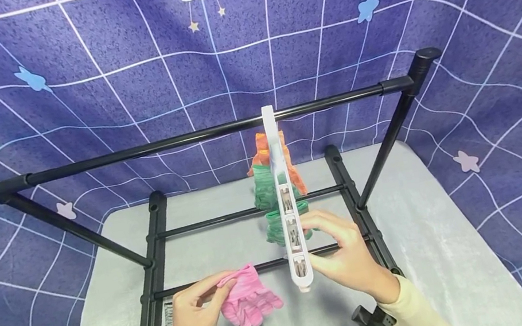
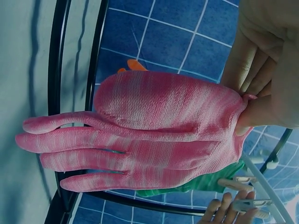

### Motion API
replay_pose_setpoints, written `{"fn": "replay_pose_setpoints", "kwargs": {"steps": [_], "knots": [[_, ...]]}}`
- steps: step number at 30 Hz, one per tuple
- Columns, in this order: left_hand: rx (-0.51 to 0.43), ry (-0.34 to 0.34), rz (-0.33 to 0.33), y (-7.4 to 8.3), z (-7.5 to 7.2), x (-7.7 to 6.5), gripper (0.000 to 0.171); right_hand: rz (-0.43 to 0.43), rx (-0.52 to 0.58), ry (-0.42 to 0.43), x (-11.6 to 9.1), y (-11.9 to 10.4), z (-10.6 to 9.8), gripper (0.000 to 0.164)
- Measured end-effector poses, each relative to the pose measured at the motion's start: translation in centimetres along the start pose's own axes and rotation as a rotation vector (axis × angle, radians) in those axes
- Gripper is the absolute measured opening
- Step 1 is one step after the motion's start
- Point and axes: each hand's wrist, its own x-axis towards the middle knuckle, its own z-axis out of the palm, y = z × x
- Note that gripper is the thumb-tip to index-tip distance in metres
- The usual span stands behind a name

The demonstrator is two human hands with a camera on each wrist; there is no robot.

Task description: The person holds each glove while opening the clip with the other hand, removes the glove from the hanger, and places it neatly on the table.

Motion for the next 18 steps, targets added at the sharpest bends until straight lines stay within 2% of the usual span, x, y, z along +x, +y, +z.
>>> {"fn": "replay_pose_setpoints", "kwargs": {"steps": [4,10,18], "knots": [[0.016,0.001,-0.023,0.1,-0.2,-0.1,0.02,-0.035,-0.078,0.013,0.1,0.0,0.1,0.033],[0.022,-0.001,-0.085,0.2,-0.7,-0.5,0.019,-0.054,-0.195,0.048,-0.4,0.4,-0.6,0.035],[0.009,0.02,-0.128,0.2,-1.0,-0.9,0.02,-0.082,-0.209,0.02,-0.4,0.2,-1.9,0.039]]}}
